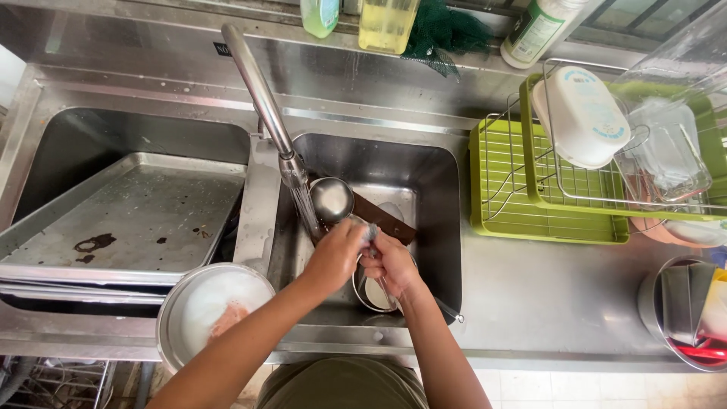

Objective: Washing and rinsing various kitchen utensils and containers in a sink.

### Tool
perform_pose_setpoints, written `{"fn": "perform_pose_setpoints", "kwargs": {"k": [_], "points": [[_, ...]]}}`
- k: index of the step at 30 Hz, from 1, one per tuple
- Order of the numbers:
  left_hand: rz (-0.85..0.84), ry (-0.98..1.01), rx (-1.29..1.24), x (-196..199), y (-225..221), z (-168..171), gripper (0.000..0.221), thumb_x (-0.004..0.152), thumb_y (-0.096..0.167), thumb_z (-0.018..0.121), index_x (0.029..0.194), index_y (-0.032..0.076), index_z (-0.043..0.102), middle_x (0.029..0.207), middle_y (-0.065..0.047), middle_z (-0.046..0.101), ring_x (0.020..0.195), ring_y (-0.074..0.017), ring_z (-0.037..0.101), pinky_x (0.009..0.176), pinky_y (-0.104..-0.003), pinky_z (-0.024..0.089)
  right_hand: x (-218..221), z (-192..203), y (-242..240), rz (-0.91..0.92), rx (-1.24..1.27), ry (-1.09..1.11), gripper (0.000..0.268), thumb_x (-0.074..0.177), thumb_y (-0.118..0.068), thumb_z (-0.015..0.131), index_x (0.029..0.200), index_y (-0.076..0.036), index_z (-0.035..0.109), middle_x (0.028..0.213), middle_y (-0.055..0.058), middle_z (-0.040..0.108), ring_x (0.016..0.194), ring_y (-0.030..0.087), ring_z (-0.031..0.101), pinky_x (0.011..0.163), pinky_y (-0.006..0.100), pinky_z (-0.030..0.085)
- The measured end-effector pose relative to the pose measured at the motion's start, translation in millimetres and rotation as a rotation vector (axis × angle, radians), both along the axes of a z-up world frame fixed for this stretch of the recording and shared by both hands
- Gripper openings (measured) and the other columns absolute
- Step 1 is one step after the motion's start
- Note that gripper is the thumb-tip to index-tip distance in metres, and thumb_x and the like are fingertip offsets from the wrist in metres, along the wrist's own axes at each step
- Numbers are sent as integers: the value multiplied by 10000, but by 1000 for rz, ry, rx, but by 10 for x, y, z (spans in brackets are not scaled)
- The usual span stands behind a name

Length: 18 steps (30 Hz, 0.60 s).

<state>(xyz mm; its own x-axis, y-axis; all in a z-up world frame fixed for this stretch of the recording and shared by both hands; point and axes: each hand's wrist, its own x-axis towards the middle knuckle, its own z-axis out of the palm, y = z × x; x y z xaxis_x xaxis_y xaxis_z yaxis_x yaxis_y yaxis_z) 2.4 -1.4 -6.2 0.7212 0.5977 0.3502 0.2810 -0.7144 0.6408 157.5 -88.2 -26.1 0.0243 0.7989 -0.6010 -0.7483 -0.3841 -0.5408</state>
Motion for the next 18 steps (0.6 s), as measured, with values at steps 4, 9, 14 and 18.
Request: {"fn": "perform_pose_setpoints", "kwargs": {"k": [4, 9, 14, 18], "points": [[-11, -26, -32, 17, -22, -15, 317, 822, -75, 600, 1128, -17, 542, 1006, -200, 584, 930, -410, 630, 803, -500, 514, 16, -126, -39, 1, -20, 86, 278, 1070, -276, 429, 1039, -54, 593, 797, 15, 520, 533, 50, 321, 398, 195, 213], [28, -22, -143, -1, -7, -128, 275, 904, 19, 641, 1143, -28, 514, 1058, -259, 565, 979, -469, 595, 826, -524, 490, 116, -375, -62, 124, 163, 47, 62, 1062, 24, 515, 1013, -2, 543, 820, 18, 480, 596, 62, 367, 455, 226, 275], [113, -4, -165, 14, 14, -52, 343, 902, 38, 661, 1203, -43, 517, 1103, -270, 586, 1005, -474, 599, 855, -507, 500, 38, 36, -67, 124, 148, 45, 138, 1002, 56, 482, 1079, -16, 570, 885, 23, 545, 654, 66, 409, 542, 226, 341], [164, -93, -177, 25, 117, -78, 407, 895, 22, 666, 1245, -88, 491, 1134, -302, 573, 1024, -496, 586, 870, -497, 500, 7, 317, -88, 220, 141, -17, 106, 1062, -92, 461, 1054, -67, 565, 813, 14, 551, 591, 57, 376, 465, 206, 292]]}}
